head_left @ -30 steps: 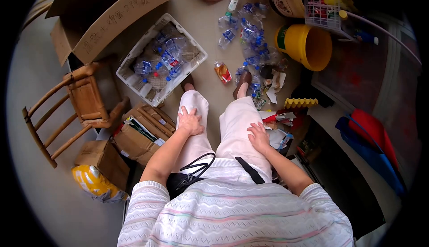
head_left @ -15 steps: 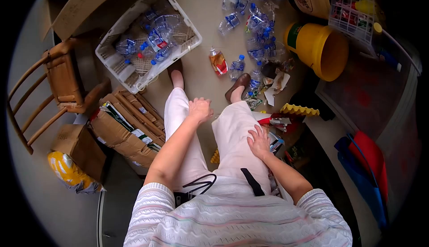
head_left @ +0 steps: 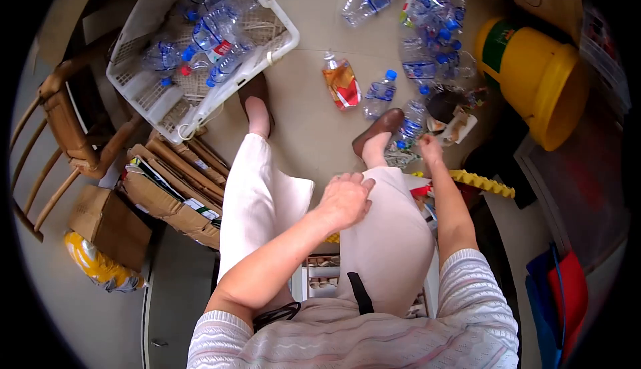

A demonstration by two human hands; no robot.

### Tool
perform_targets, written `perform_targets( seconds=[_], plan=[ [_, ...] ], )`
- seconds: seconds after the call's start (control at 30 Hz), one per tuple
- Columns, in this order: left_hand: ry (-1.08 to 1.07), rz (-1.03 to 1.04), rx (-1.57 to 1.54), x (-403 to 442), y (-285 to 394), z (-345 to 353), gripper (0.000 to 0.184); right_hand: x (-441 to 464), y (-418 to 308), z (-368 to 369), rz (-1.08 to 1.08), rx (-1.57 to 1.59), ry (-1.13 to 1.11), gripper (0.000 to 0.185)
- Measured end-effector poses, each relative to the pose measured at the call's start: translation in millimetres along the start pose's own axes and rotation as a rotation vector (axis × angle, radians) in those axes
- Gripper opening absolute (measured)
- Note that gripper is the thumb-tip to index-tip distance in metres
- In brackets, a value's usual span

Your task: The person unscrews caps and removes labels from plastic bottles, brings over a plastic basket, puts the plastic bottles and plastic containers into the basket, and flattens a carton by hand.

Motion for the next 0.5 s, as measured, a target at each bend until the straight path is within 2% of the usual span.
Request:
perform_targets(
  seconds=[0.03, 0.07, 0.1, 0.13, 0.17, 0.27, 0.3, 0.37, 0.47, 0.5],
  plan=[
    [0.009, 0.005, 0.022, -1, 2, -1, 0.042, 38, 5, 11, -0.084, 0.194, -0.018, 0.029],
    [-0.024, 0.013, 0.037, 1, 3, 2, 0.042, 56, -27, 0, -0.247, -0.078, 0.166, 0.030],
    [-0.060, 0.023, 0.049, 1, 6, 7, 0.042, 52, -68, -7, -0.181, -0.034, 0.064, 0.032],
    [-0.097, 0.037, 0.060, 1, 9, 10, 0.042, 63, -97, -4, -0.355, 0.098, 0.115, 0.033],
    [-0.115, 0.042, 0.062, -1, 13, 9, 0.042, 72, -122, 4, -0.402, 0.237, 0.034, 0.043],
    [-0.141, 0.063, 0.082, 1, 21, 5, 0.040, 75, -157, 8, -0.158, 0.168, 0.178, 0.062],
    [-0.138, 0.070, 0.077, 2, 20, 3, 0.039, 80, -164, 12, -0.128, 0.203, 0.122, 0.068],
    [-0.143, 0.069, 0.090, 0, 18, 1, 0.038, 87, -178, 23, -0.072, 0.259, 0.003, 0.080],
    [-0.158, 0.082, 0.075, -6, 16, -2, 0.039, 84, -191, 13, -0.095, 0.149, 0.030, 0.086],
    [-0.154, 0.092, 0.062, -8, 16, -3, 0.039, 83, -192, 12, -0.101, 0.181, 0.018, 0.082]
  ],
)
Point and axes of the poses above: each hand's wrist, its own x-axis towards the middle knuckle, its own z-axis out of the palm, y = z × x, the point moved 8 cm from there along x, towards the middle knuckle, and after that the axes turned 15 degrees about -y, right-handed, at the moved point
